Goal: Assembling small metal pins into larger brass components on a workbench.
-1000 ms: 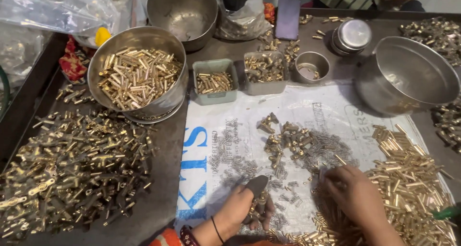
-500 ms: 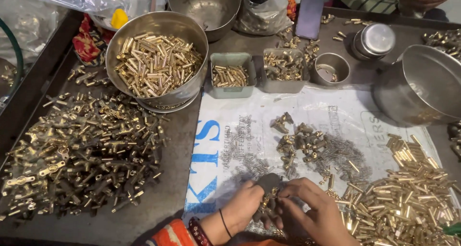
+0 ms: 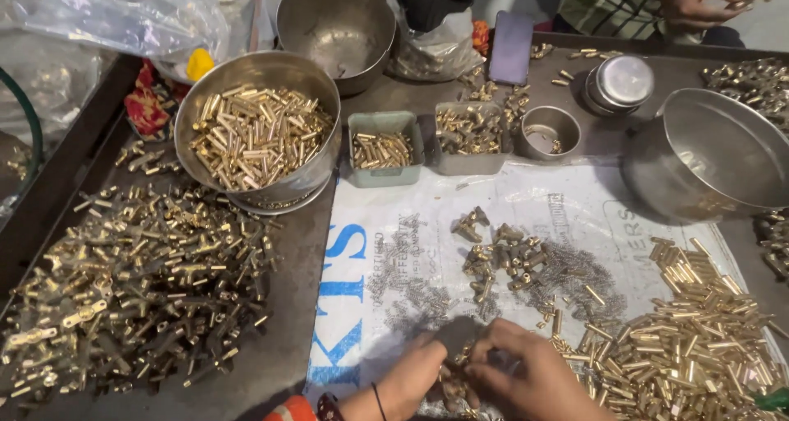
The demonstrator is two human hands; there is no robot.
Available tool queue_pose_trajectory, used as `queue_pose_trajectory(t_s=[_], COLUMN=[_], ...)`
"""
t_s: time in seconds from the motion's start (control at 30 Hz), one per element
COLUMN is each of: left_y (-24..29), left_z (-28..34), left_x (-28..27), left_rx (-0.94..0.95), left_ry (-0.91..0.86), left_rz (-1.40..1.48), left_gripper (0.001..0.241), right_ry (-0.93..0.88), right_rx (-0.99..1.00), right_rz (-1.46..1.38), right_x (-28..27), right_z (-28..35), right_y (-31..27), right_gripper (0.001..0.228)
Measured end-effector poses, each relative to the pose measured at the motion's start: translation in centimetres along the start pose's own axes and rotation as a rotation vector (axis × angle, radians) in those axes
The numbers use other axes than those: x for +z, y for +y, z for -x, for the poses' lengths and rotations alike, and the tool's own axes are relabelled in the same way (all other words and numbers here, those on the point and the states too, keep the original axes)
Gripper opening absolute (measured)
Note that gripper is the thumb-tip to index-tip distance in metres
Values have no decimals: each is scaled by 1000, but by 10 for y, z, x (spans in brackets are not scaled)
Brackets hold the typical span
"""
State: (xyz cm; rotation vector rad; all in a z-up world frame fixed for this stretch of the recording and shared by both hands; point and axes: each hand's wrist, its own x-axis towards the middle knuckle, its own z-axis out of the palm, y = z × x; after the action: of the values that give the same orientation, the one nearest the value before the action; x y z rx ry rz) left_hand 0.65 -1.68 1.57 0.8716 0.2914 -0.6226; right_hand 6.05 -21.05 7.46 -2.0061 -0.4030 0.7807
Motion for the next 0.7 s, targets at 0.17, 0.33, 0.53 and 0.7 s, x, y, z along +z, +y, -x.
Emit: queue_pose_trajectory(t_s=[0.17, 0.33, 0.53, 0.7], left_y=[-9, -4, 16, 8], left_z=[-14, -13, 0, -16], left_x=[-18, -12, -2, -19], left_rx=[26, -10, 53, 42], left_ry=[-22, -2, -101, 149], left_rz=[-215, -258, -43, -136], left_gripper=[23, 39, 39, 29], right_ry=[448, 503, 519, 892], right_rx=[-30, 132, -168, -178], right_rz=[441, 704, 270, -89], right_x=[-55, -54, -34, -71], right_z=[-38, -50, -17, 5], right_y=[19, 22, 24, -6], right_gripper=[19, 24, 23, 32])
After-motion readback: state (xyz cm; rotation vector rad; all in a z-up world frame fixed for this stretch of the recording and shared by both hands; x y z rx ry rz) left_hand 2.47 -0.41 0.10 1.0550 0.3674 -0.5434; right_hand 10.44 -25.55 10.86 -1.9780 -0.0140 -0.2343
